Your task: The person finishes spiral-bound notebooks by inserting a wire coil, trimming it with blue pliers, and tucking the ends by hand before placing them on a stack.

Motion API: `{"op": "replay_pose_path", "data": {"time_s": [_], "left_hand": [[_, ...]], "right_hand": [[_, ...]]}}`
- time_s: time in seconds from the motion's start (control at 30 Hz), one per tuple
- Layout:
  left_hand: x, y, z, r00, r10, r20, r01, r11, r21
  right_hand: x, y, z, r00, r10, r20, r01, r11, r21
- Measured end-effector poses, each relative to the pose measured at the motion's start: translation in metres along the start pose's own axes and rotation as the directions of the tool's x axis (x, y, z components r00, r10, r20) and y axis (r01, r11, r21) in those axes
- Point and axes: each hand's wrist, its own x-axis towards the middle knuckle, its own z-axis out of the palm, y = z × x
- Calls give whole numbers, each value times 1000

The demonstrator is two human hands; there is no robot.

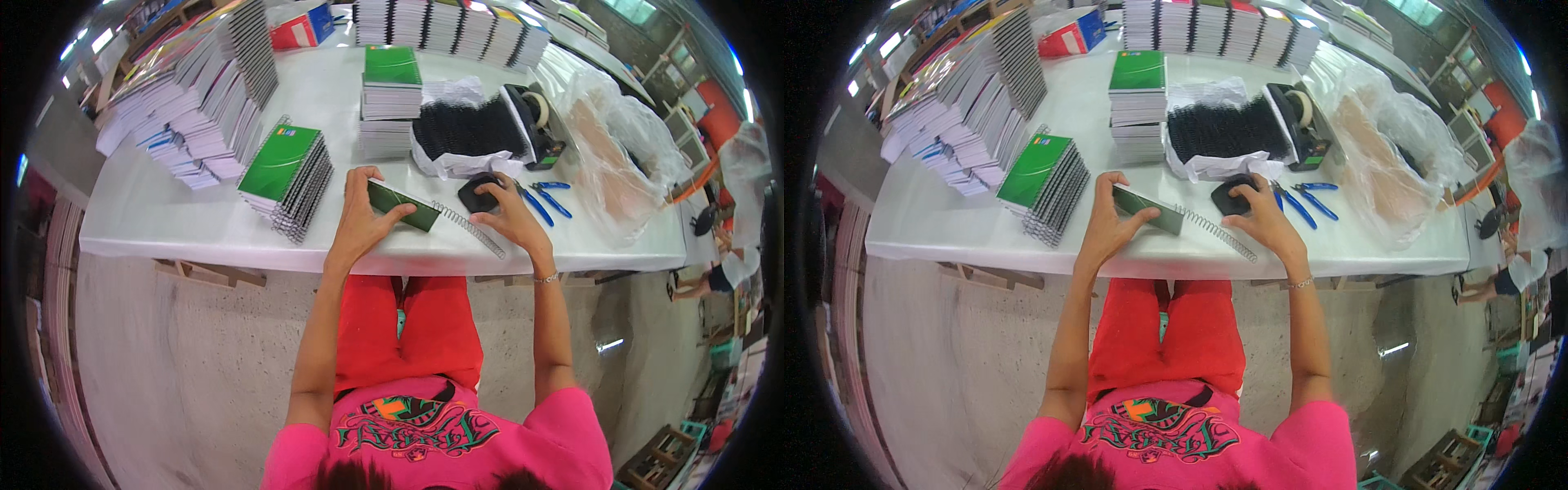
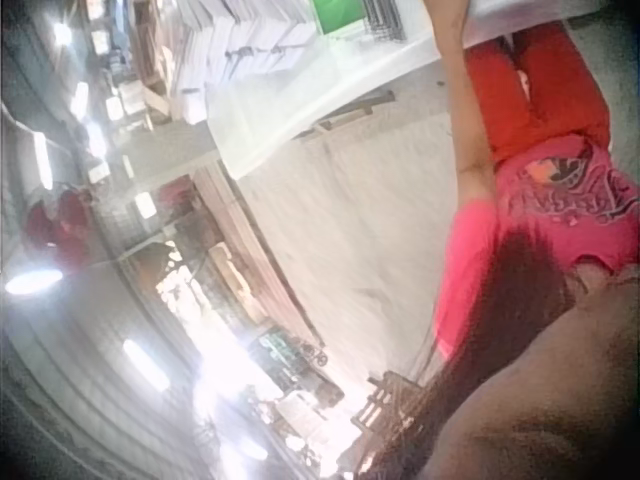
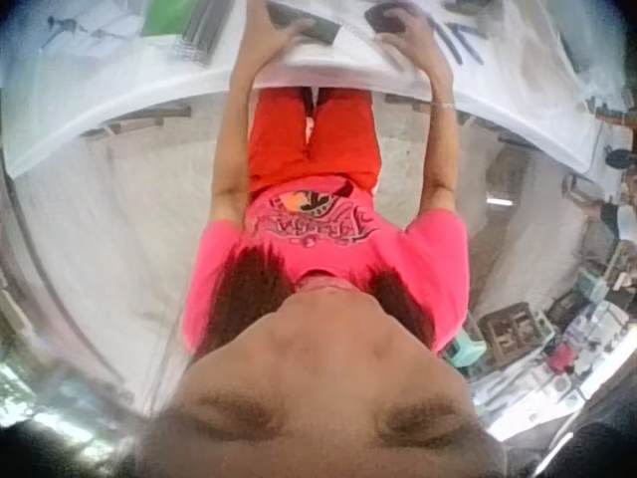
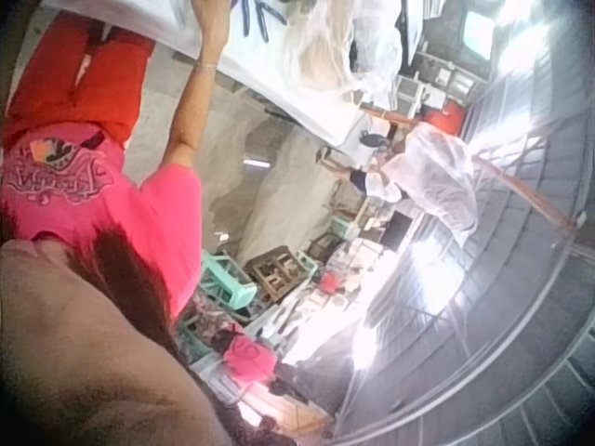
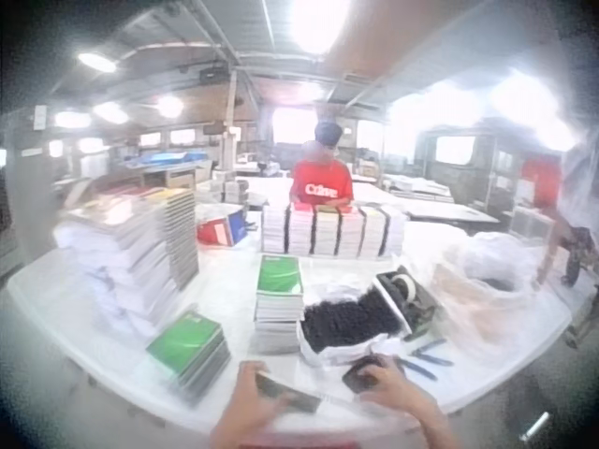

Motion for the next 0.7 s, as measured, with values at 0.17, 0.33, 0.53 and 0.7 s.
{"op": "replay_pose_path", "data": {"time_s": [0.17,0.33,0.53,0.7], "left_hand": [[0,-8,3,1000,18,-18,-18,999,-40],[0,-8,4,1000,26,5,-26,998,-49],[2,-9,5,1000,11,21,-9,995,-95],[5,-11,5,999,44,-3,-44,995,-87]], "right_hand": [[2,-11,-8,987,113,113,-154,860,487],[4,-32,-22,937,-231,261,-209,224,952],[11,-44,-35,903,-288,319,-276,179,944],[16,-57,-36,925,33,379,-253,798,547]]}}
